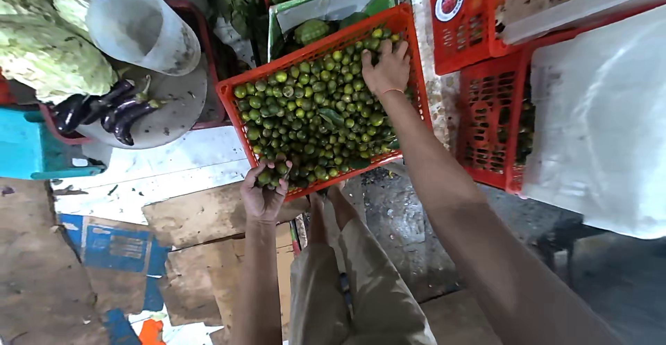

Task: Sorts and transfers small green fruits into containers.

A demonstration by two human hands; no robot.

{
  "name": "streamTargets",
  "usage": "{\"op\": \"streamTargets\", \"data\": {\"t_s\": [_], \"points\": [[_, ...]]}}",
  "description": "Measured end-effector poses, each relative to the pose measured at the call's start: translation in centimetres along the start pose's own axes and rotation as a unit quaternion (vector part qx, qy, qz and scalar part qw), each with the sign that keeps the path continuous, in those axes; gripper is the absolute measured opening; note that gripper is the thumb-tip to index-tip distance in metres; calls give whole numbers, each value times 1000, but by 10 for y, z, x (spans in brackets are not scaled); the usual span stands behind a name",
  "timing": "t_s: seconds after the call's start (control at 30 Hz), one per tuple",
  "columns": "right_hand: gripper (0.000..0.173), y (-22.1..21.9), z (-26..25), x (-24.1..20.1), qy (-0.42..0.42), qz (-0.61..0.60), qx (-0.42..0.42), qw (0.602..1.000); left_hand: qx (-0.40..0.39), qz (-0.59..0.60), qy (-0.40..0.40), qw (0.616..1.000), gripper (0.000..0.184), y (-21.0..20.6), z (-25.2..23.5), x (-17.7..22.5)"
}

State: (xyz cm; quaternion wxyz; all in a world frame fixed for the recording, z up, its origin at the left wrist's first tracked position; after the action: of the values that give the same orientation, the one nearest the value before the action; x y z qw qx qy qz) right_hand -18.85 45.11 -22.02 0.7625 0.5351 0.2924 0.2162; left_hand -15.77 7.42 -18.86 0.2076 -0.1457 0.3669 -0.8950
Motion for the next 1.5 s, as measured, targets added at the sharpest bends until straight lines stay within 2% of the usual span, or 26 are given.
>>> {"op": "streamTargets", "data": {"t_s": [0.1,0.27,0.37,0.43,0.57,0.63,0.77,0.87,0.93,1.07,1.17,1.23,1.3,1.4,1.5], "points": [[55,11,-5,1,-1,-16,-51,999,-37,0,-49,998,27,14,0,19],[56,18,-7,5,31,-5,-88,996,-56,56,-154,985,19,62,-12,61],[56,20,2,-3,62,1,-92,994,-72,140,-211,965,15,76,-44,59],[56,13,14,-10,85,11,-86,993,-72,151,-249,954,18,71,-61,52],[56,6,36,-18,84,-8,-102,991,-124,153,-244,950,23,78,-68,49],[52,0,53,-29,78,-48,-107,990,-117,147,-247,951,26,77,-66,48],[47,-17,91,-59,84,-93,-62,990,-86,138,-265,950,26,74,-64,47],[39,-40,125,-77,131,-101,4,986,-65,135,-273,950,25,73,-64,47],[39,-54,146,-82,169,-77,41,982,-69,130,-273,951,25,75,-64,47],[46,-64,180,-70,266,-35,31,963,-62,115,-278,952,23,74,-63,46],[48,-65,201,-63,369,-30,59,927,-56,118,-284,950,23,72,-63,44],[52,-67,208,-64,436,-18,11,900,-61,129,-282,949,23,72,-62,43],[53,-71,203,-66,488,-12,-40,872,-68,137,-280,948,23,73,-63,43],[49,-64,171,-68,505,-14,-97,858,-66,123,-283,949,22,71,-62,42],[42,-73,141,-60,540,-5,-42,841,-70,103,-280,952,21,72,-60,44]]}}
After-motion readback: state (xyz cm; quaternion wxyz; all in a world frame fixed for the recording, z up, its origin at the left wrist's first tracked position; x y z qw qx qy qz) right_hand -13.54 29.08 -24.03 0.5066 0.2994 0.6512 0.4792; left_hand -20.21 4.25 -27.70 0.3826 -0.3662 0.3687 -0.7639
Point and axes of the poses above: each hand's wrist, its own z-axis away from the middle knuckle, its own y-axis out of the back of the hand, x = y × z, the point moved 1 cm from there along -z, towards the middle knuckle, and after that the axes turned 11 degrees about y, right-handed, at the moved point
